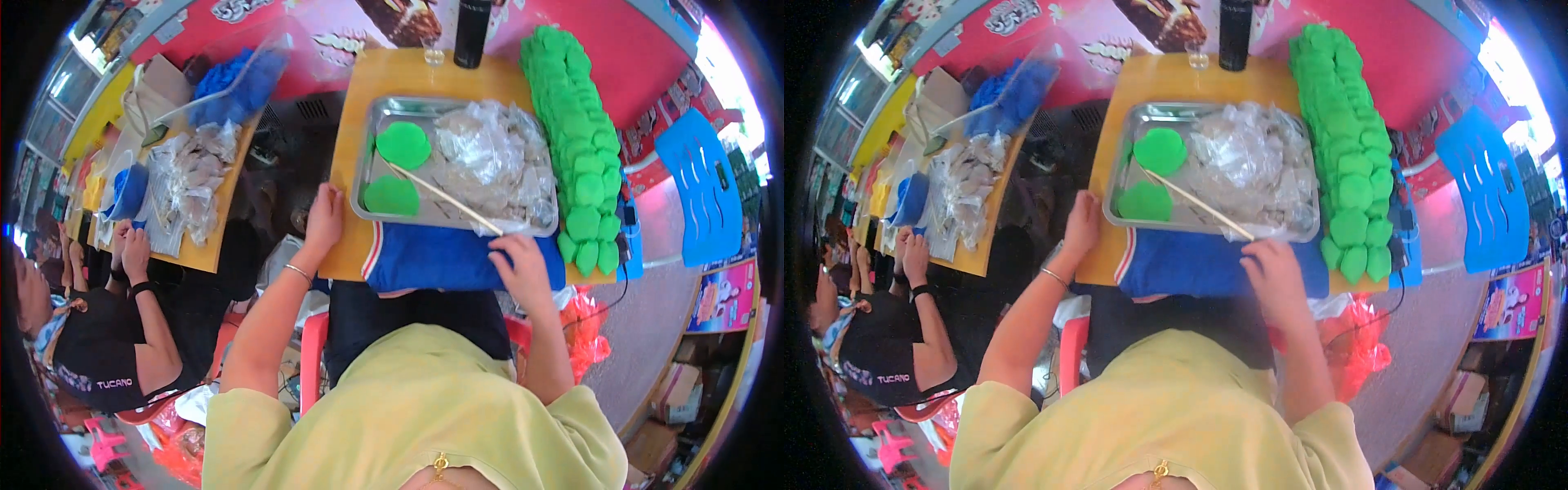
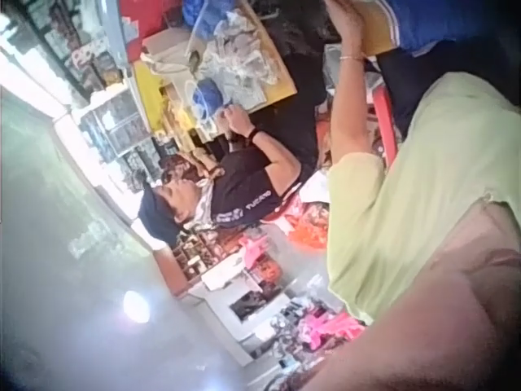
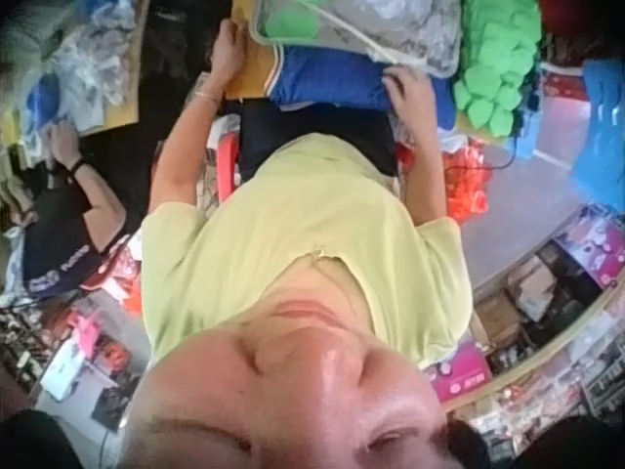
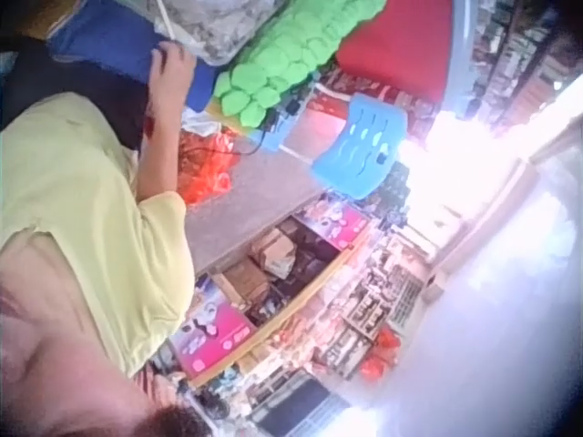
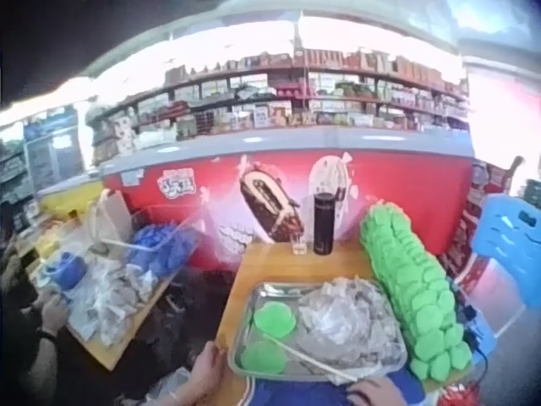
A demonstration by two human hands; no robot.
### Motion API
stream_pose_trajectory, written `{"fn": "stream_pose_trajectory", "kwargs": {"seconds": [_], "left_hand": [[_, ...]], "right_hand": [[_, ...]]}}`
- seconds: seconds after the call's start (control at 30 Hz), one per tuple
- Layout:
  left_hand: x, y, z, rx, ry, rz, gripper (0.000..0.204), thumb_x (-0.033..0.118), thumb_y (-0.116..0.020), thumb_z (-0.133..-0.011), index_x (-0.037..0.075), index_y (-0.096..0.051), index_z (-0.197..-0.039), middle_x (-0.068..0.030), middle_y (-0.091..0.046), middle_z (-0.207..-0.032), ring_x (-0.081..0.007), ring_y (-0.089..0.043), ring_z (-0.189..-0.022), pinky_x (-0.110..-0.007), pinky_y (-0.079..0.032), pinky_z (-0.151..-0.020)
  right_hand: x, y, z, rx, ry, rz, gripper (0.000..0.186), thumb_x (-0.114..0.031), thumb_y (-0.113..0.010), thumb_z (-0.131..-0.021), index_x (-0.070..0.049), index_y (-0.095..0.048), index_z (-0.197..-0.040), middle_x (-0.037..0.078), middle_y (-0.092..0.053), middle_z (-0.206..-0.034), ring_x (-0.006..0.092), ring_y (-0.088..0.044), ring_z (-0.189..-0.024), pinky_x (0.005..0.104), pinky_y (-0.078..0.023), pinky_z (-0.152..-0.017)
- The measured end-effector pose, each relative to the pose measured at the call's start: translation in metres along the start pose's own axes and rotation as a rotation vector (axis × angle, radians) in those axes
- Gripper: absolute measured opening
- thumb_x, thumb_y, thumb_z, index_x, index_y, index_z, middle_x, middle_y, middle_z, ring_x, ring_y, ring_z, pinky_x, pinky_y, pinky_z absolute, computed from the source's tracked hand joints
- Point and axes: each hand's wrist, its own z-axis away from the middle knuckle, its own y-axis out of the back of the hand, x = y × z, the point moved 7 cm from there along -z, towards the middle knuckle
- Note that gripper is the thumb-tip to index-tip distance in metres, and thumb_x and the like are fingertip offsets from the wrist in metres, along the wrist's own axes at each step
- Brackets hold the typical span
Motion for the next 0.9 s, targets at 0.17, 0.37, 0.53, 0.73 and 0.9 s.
{"fn": "stream_pose_trajectory", "kwargs": {"seconds": [0.17, 0.37, 0.53, 0.73, 0.9], "left_hand": [[0.002, 0.004, 0.002, 0.005, 0.002, -0.022, 0.015, 0.016, -0.044, -0.095, 0.002, -0.043, -0.101, -0.0267, -0.056, -0.087, -0.0460, -0.055, -0.085, -0.046, -0.044, -0.072], [0.014, 0.013, 0.014, 0.103, -0.192, -0.175, 0.013, 0.012, -0.048, -0.093, 0.001, -0.047, -0.099, -0.0208, -0.055, -0.094, -0.0371, -0.054, -0.089, -0.041, -0.043, -0.078], [0.092, 0.050, 0.092, 0.167, -0.430, -0.124, 0.004, 0.003, -0.057, -0.084, 0.000, -0.055, -0.084, -0.0157, -0.055, -0.088, -0.0306, -0.053, -0.085, -0.038, -0.042, -0.075], [0.053, -0.012, 0.192, -0.632, 0.571, 0.473, 0.048, 0.023, -0.053, -0.095, 0.002, -0.034, -0.134, -0.0077, -0.056, -0.088, -0.0117, -0.061, -0.072, -0.022, -0.046, -0.058], [0.058, -0.039, 0.192, -0.518, 0.792, 0.786, 0.058, 0.030, -0.059, -0.091, 0.005, -0.032, -0.135, -0.0019, -0.052, -0.080, -0.0091, -0.055, -0.063, -0.020, -0.043, -0.056]], "right_hand": [[0.009, 0.020, 0.004, -0.139, -0.099, -0.244, 0.016, -0.006, -0.063, -0.083, -0.002, -0.063, -0.098, 0.008, -0.063, -0.090, 0.0158, -0.062, -0.082, 0.0266, -0.049, -0.073], [0.032, 0.018, 0.044, -0.594, -0.369, -0.427, 0.019, -0.014, -0.063, -0.084, 0.000, -0.064, -0.096, 0.006, -0.066, -0.087, 0.0128, -0.061, -0.079, 0.0268, -0.049, -0.071], [0.130, 0.031, 0.112, -0.722, -0.655, -0.194, 0.033, -0.023, -0.064, -0.082, 0.001, -0.062, -0.104, 0.011, -0.067, -0.089, 0.0172, -0.063, -0.080, 0.0311, -0.050, -0.067], [0.174, 0.012, 0.132, -0.349, -0.793, -0.425, 0.058, -0.017, -0.069, -0.080, 0.003, -0.043, -0.127, 0.013, -0.057, -0.117, 0.0202, -0.056, -0.106, 0.0318, -0.045, -0.090], [0.184, -0.009, 0.148, -0.331, -0.909, -0.700, 0.039, -0.016, -0.060, -0.088, 0.003, -0.048, -0.121, 0.014, -0.059, -0.114, 0.0247, -0.057, -0.106, 0.0390, -0.044, -0.094]]}}
